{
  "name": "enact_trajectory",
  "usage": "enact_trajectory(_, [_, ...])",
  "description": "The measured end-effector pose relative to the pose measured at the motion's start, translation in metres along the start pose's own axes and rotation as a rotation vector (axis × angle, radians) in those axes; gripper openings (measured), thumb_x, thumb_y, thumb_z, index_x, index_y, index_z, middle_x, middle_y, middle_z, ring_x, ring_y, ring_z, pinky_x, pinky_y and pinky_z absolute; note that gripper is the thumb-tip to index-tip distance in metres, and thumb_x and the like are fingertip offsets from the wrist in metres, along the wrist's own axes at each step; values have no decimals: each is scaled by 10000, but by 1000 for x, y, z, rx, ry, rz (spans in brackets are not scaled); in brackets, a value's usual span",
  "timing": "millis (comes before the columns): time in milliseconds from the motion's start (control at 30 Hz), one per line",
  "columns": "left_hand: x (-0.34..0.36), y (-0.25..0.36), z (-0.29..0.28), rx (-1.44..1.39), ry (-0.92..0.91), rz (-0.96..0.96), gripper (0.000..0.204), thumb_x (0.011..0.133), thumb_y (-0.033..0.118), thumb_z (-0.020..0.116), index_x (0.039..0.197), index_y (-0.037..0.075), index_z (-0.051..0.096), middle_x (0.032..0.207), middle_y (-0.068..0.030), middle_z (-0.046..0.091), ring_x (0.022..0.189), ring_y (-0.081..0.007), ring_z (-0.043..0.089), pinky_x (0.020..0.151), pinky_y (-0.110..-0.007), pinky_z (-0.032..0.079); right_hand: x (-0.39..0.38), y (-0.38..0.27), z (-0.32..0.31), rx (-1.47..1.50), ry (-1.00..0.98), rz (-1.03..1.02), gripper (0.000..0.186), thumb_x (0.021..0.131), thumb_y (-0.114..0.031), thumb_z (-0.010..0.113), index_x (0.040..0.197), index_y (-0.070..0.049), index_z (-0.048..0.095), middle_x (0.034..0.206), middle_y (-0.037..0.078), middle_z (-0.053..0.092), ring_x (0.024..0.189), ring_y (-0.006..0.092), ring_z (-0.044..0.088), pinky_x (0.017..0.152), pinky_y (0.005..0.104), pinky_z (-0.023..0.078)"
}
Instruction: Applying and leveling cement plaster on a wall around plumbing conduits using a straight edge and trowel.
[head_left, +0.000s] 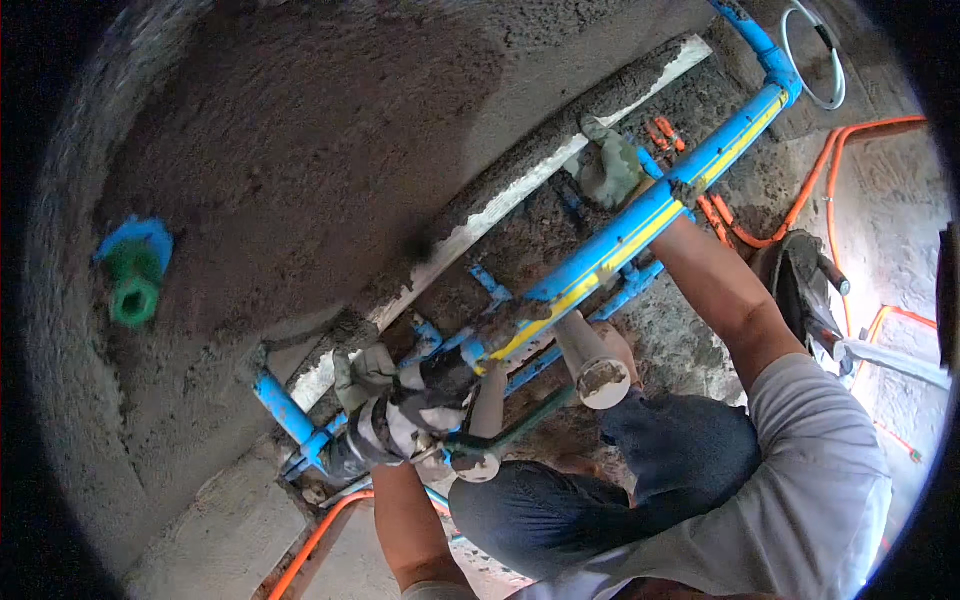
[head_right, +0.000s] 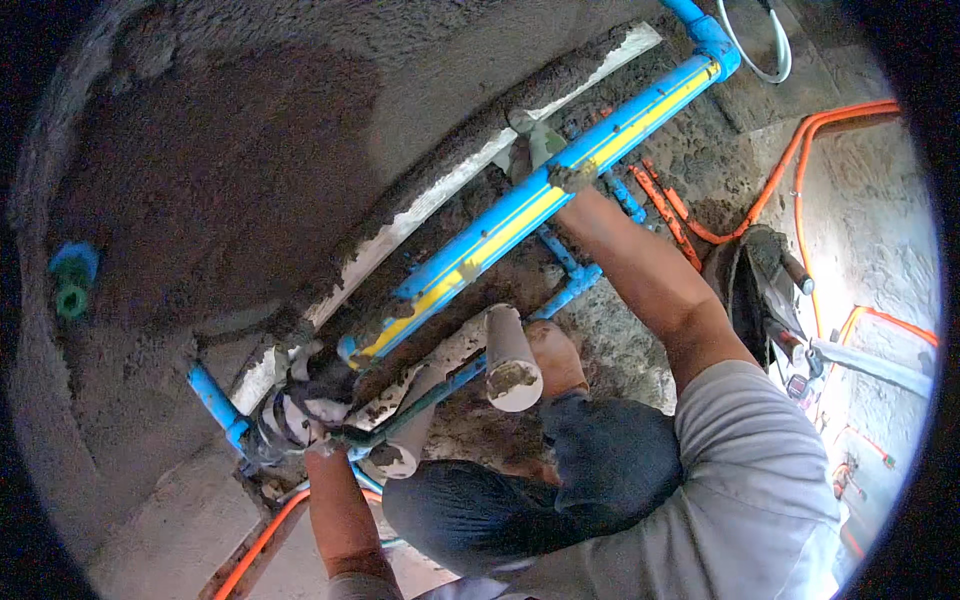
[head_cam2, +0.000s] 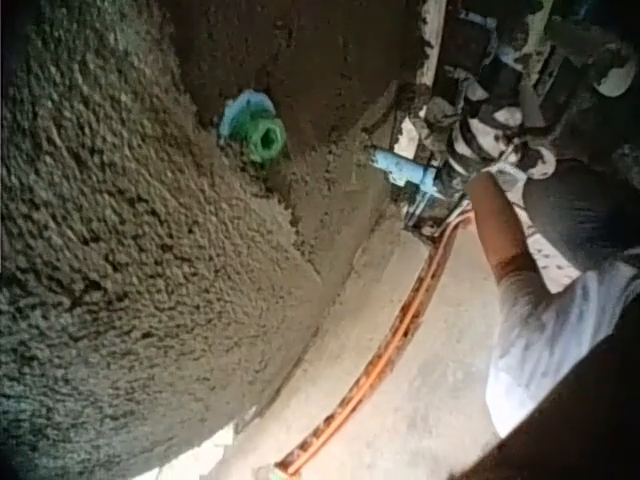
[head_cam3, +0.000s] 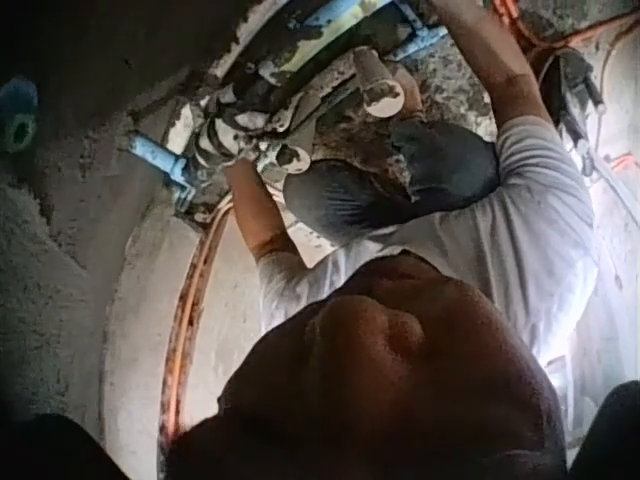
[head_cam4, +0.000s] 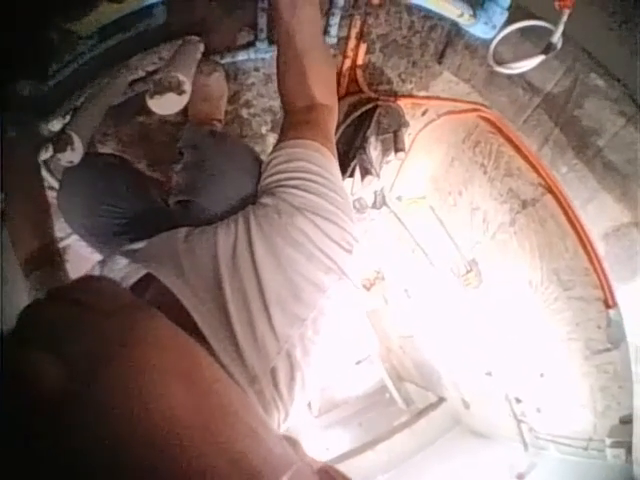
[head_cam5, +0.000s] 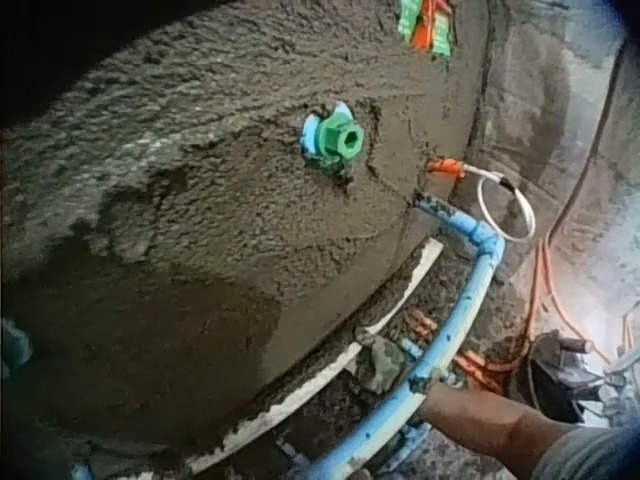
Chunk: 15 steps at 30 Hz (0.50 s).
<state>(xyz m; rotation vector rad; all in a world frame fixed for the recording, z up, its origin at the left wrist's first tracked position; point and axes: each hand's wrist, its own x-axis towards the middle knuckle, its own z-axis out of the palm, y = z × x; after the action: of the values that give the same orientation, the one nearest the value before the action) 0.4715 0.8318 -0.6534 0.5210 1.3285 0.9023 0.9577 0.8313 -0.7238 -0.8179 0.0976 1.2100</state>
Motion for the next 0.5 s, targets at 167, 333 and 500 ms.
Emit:
enact_trajectory(167, [2,18,-14,-95,-5,56,149,896,204,576,934,60,591,802,-78,627,683,-215,598,631,-360,503,-26,-2,46,6,125,0,152,869,-137,628,990,-85,551,919,87,618,879,264,626,841,452,549])
enact_trajectory(333, [5,38,-32,-118,-154,226,137,891,199,580,893,66,608,765,-75,629,650,-212,599,605,-360,505,-66,-10,73,-83,-33,-2,106,876,-158,624,926,-73,586,850,100,653,768,247,637,763,405,549])
enact_trajectory(500, [0,69,-58,-476,62,17,114,872,191,651,806,100,634,781,-65,667,662,-192,642,621,-376,552,-85,9,113,-167,-72,-53,206,880,-252,619,924,-54,584,832,85,634,676,190,603,613,299,527])
